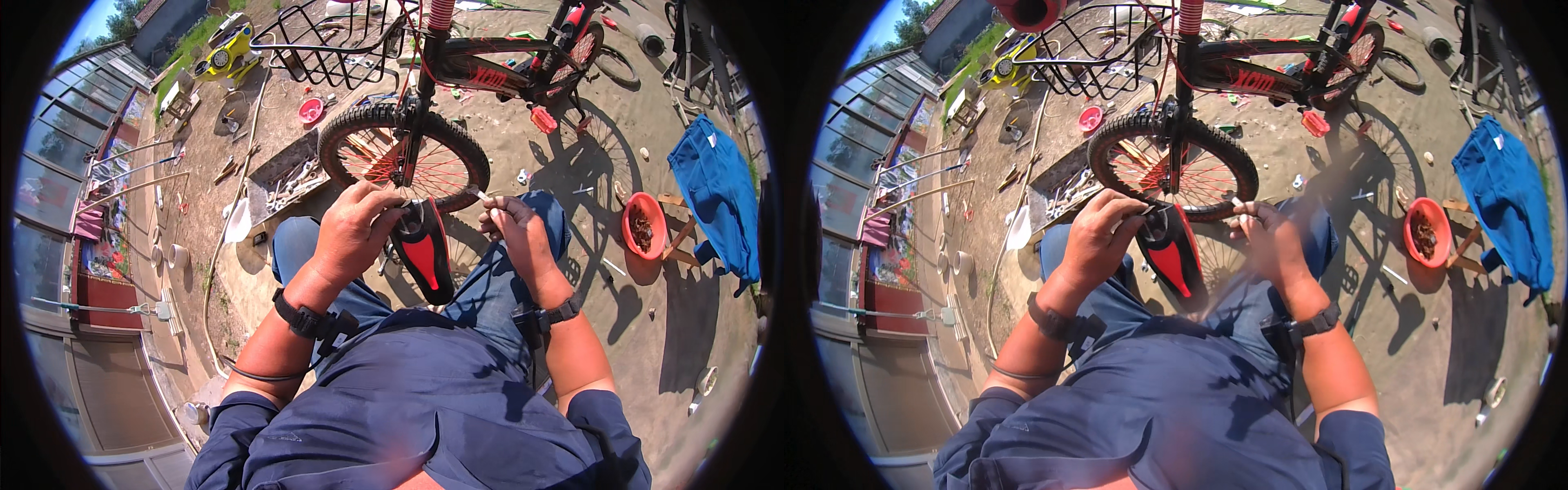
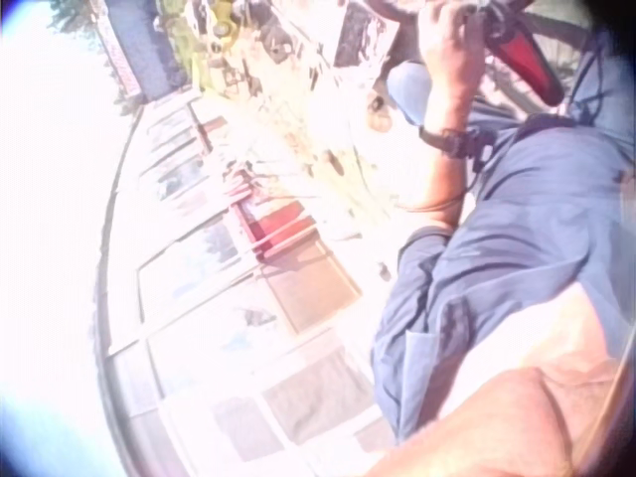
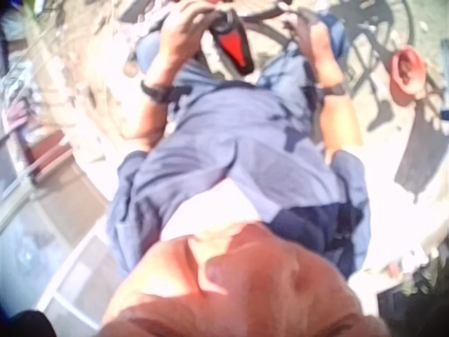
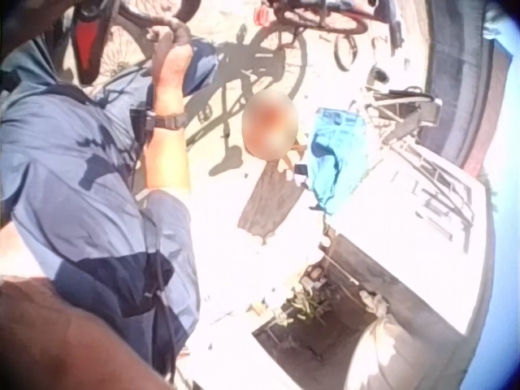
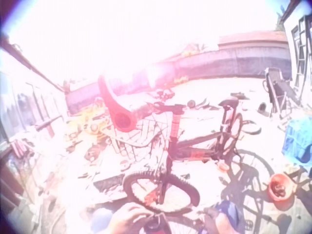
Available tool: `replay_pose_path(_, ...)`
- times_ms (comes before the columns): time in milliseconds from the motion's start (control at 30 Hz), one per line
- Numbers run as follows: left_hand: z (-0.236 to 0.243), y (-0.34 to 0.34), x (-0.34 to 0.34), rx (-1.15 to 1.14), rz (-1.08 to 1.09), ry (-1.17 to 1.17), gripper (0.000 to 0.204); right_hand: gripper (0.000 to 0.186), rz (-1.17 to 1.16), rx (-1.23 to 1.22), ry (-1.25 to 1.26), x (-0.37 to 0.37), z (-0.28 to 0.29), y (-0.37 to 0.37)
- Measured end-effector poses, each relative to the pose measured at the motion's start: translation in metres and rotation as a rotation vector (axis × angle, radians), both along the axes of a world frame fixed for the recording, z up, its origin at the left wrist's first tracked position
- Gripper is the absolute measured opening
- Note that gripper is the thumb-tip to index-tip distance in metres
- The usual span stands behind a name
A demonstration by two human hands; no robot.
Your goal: The person is sitting and repairing a bicycle. They use a screwdriver to tighten a screw on the red mudguard, then use their hands to adjust the mudguard's position and secure it to the bicycle frame.
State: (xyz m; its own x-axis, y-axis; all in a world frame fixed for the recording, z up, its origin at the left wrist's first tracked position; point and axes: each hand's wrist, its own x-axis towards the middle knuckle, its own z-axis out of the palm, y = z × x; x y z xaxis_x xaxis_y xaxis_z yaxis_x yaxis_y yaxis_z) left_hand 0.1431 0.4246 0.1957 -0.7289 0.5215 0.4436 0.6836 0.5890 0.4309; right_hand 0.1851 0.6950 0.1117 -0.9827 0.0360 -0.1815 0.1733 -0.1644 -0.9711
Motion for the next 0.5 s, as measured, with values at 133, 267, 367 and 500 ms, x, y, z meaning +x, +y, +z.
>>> replay_pose_path(133, -0.022, -0.029, -0.010, 0.318, 0.048, -0.345, 0.017, 0.026, -0.067, 0.050, 0.037, -0.018, 0.015, 0.009)
replay_pose_path(267, -0.043, -0.045, -0.026, 0.669, 0.139, -0.631, 0.017, 0.019, -0.112, 0.131, 0.191, -0.052, 0.014, 0.009)
replay_pose_path(367, -0.068, -0.055, -0.056, 0.937, 0.122, -0.752, 0.017, 0.021, -0.159, 0.199, 0.251, -0.083, 0.012, 0.011)
replay_pose_path(500, -0.087, -0.047, -0.091, 1.173, -0.042, -0.990, 0.019, 0.028, -0.233, 0.226, 0.254, -0.117, 0.009, 0.018)
